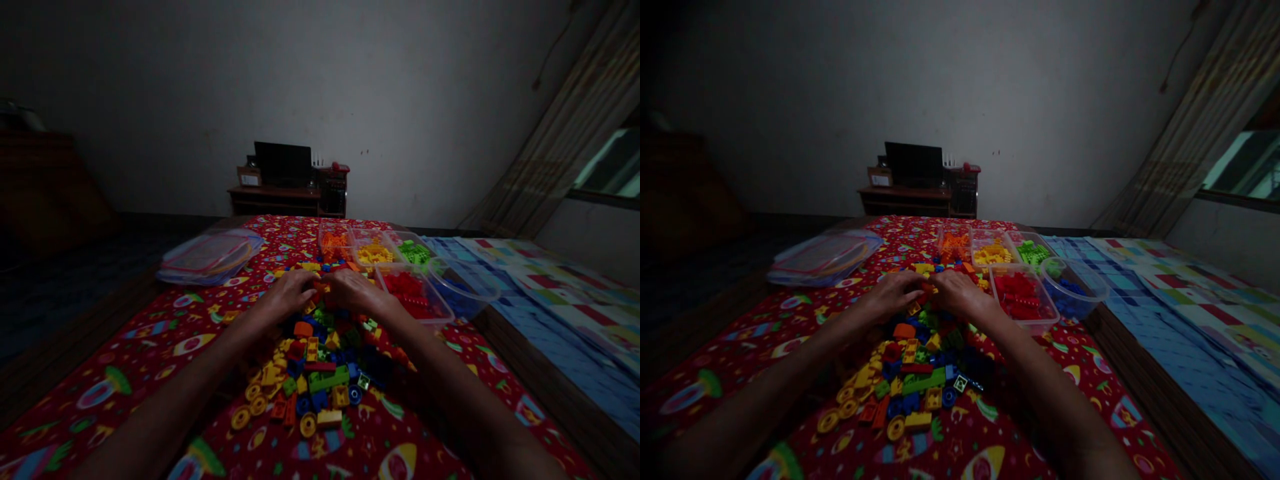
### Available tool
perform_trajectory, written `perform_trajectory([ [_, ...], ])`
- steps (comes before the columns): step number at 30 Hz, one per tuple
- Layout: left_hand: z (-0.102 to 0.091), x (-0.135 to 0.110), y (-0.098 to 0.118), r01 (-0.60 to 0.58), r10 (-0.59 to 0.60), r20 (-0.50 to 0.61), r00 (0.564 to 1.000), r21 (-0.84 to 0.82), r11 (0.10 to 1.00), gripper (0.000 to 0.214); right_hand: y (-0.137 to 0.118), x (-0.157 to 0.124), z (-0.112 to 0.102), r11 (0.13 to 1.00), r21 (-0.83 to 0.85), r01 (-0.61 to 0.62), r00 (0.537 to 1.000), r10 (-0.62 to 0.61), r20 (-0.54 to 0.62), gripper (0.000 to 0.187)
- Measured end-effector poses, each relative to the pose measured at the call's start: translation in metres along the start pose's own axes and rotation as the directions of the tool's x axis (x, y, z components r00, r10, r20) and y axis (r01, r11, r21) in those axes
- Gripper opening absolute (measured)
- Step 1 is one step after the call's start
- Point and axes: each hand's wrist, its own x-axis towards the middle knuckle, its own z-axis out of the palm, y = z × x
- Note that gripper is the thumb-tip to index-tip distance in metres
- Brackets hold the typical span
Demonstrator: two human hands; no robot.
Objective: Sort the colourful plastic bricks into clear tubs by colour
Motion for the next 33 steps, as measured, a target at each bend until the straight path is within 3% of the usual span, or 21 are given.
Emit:
perform_trajectory([
  [5,-0.008,0.002,-0.001,0.009,-0.010,0.063,0.998,0.006,1.000,0.023,0.007,-0.004,0.013,0.997,-0.078,-0.025,0.998,0.021,-0.054,0.025],
  [11,-0.006,-0.001,0.002,0.027,-0.027,0.013,1.000,-0.018,0.999,0.012,0.007,-0.002,0.014,0.996,-0.079,-0.039,0.999,0.036,-0.041,0.021],
  [16,-0.005,-0.002,0.008,0.072,-0.075,-0.037,0.996,-0.083,0.994,0.006,0.006,0.001,0.001,0.995,0.044,-0.085,0.996,0.086,-0.027,0.017],
  [21,-0.010,0.004,0.012,0.192,-0.263,-0.142,0.954,-0.381,0.904,0.026,0.002,0.004,-0.010,0.967,0.237,-0.092,0.989,0.117,-0.095,0.013],
  [25,-0.015,0.005,0.019,0.230,-0.347,-0.118,0.931,-0.547,0.805,0.036,0.000,0.007,-0.009,0.942,0.328,-0.077,0.977,0.137,-0.164,0.013],
  [29,-0.021,0.004,0.026,0.251,-0.381,-0.107,0.918,-0.588,0.769,0.037,-0.003,0.008,-0.009,0.886,0.454,-0.099,0.980,0.165,-0.108,0.014],
  [33,-0.021,0.003,0.028,0.285,-0.407,-0.058,0.912,-0.622,0.729,0.040,-0.009,0.004,-0.010,0.866,0.494,-0.077,0.982,0.152,-0.114,0.032],
])
